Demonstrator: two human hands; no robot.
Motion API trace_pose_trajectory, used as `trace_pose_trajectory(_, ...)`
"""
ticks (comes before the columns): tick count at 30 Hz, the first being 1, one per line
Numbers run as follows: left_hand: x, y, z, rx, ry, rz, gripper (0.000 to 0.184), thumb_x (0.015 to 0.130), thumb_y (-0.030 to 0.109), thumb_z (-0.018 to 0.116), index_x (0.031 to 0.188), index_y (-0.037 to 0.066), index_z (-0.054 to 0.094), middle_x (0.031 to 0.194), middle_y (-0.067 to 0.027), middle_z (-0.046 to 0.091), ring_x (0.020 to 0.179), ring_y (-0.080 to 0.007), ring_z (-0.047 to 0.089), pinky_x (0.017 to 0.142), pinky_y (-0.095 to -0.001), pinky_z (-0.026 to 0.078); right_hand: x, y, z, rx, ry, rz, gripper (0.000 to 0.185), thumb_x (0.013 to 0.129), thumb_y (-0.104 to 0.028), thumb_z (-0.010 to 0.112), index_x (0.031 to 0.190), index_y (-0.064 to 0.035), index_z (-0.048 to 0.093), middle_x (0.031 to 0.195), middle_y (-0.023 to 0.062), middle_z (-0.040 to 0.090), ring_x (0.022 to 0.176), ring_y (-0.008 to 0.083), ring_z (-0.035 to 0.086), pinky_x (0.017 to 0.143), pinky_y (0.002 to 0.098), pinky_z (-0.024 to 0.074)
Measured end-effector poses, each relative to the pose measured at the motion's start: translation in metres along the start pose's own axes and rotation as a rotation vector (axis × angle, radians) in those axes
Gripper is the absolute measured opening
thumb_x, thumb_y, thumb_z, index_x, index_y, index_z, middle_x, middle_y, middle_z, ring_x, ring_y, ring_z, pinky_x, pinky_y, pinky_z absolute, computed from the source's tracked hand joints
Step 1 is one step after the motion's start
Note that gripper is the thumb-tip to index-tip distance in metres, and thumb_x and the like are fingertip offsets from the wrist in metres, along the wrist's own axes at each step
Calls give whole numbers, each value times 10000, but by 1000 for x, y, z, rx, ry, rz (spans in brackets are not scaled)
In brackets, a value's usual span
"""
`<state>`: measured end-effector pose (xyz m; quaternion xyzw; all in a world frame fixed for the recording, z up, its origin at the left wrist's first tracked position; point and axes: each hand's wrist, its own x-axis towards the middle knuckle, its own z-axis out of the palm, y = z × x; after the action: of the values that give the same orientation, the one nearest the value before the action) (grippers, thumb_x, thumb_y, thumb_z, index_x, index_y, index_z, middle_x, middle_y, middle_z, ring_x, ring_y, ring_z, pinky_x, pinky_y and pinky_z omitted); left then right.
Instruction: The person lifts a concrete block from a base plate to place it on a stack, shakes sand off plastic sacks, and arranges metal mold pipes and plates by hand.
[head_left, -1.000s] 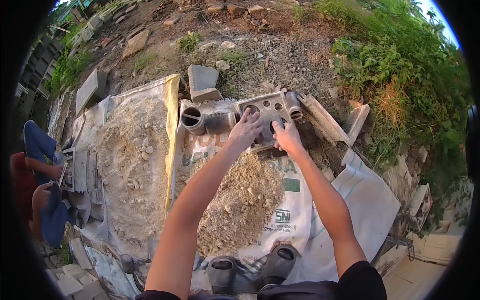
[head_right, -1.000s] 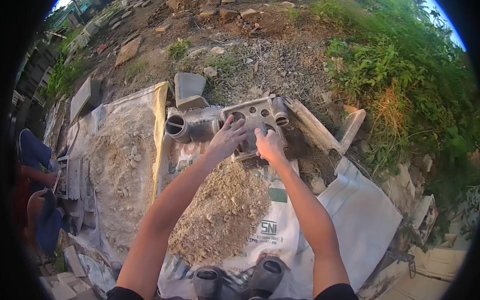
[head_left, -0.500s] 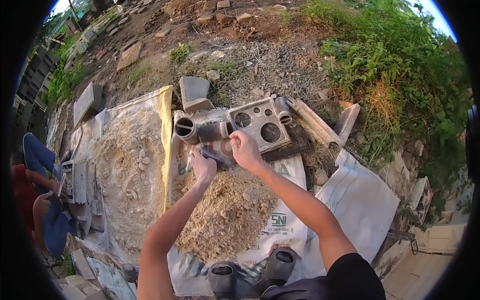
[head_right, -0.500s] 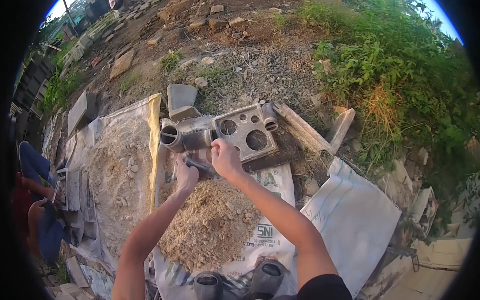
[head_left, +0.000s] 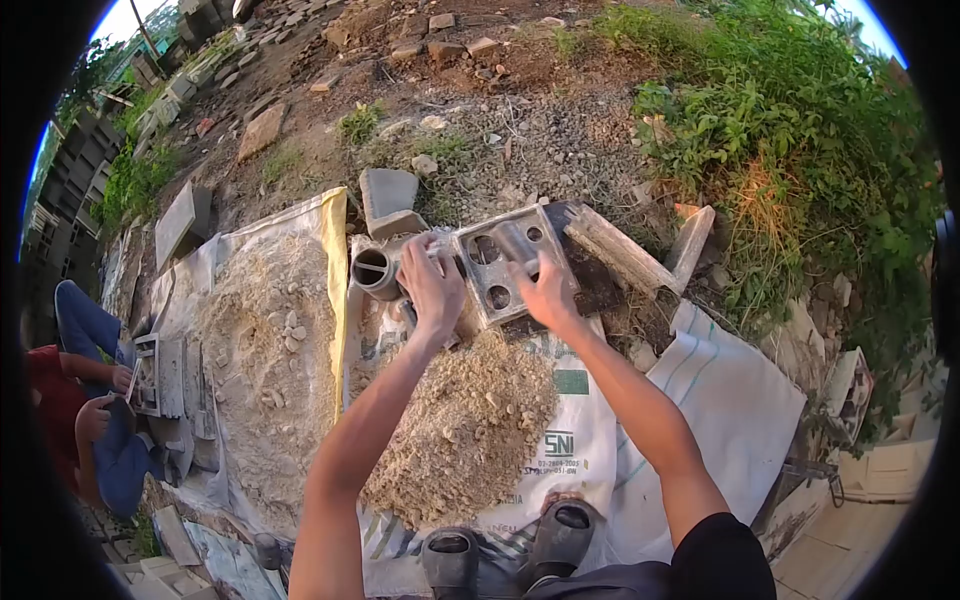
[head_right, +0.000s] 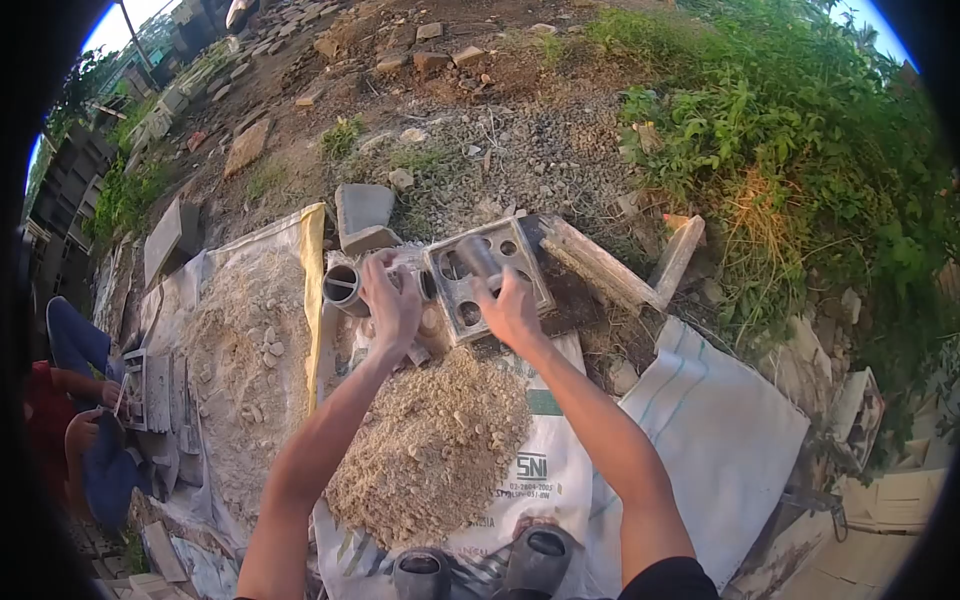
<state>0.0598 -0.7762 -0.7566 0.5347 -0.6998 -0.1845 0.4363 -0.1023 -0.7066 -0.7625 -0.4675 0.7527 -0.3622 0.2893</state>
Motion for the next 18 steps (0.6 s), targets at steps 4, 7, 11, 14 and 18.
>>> trace_pose_trajectory(4, 21, 9, -7, 1, -86, -3, 246, 805, 87, 537, 1032, 1, 492, 970, -157, 527, 936, -295, 515, 856, -418, 356, -44, -1, 90, 88, -205, -246, 312, 850, -260, 607, 860, 37, 511, 795, 200, 586, 745, 352, 593, 743, 424, 448)
trace_pose_trajectory(7, 11, -13, 15, 45, -444, -247, 240, 803, 123, 528, 988, -29, 513, 959, -206, 563, 902, -343, 556, 806, -431, 413, -48, -16, 90, 95, -60, -416, 194, 842, -170, 571, 851, 21, 538, 814, 205, 587, 820, 379, 578, 724, 464, 434)
trace_pose_trajectory(11, -33, -52, 43, -19, -739, -544, 424, 821, 321, 546, 999, -64, 543, 1010, -261, 596, 914, -355, 594, 809, -414, 451, -25, 26, 5, -184, 304, -69, 127, 826, -127, 558, 866, -7, 541, 880, 202, 589, 885, 345, 570, 751, 456, 437)
trace_pose_trajectory(14, -49, -37, 47, -243, -728, -823, 586, 814, 435, 567, 1097, -76, 540, 1079, -270, 594, 957, -342, 604, 850, -390, 452, -8, 95, -48, -610, 373, 379, 475, 899, -333, 496, 1109, 93, 496, 1105, 253, 518, 1046, 357, 521, 901, 428, 434)
trace_pose_trajectory(18, -65, -64, 91, -190, -485, -816, 566, 809, 456, 603, 1032, -63, 563, 898, -160, 614, 801, -245, 583, 734, -372, 452, 7, 172, -47, -690, 430, 253, 619, 904, -419, 470, 1175, 137, 463, 1207, 310, 481, 1130, 407, 486, 952, 463, 397)
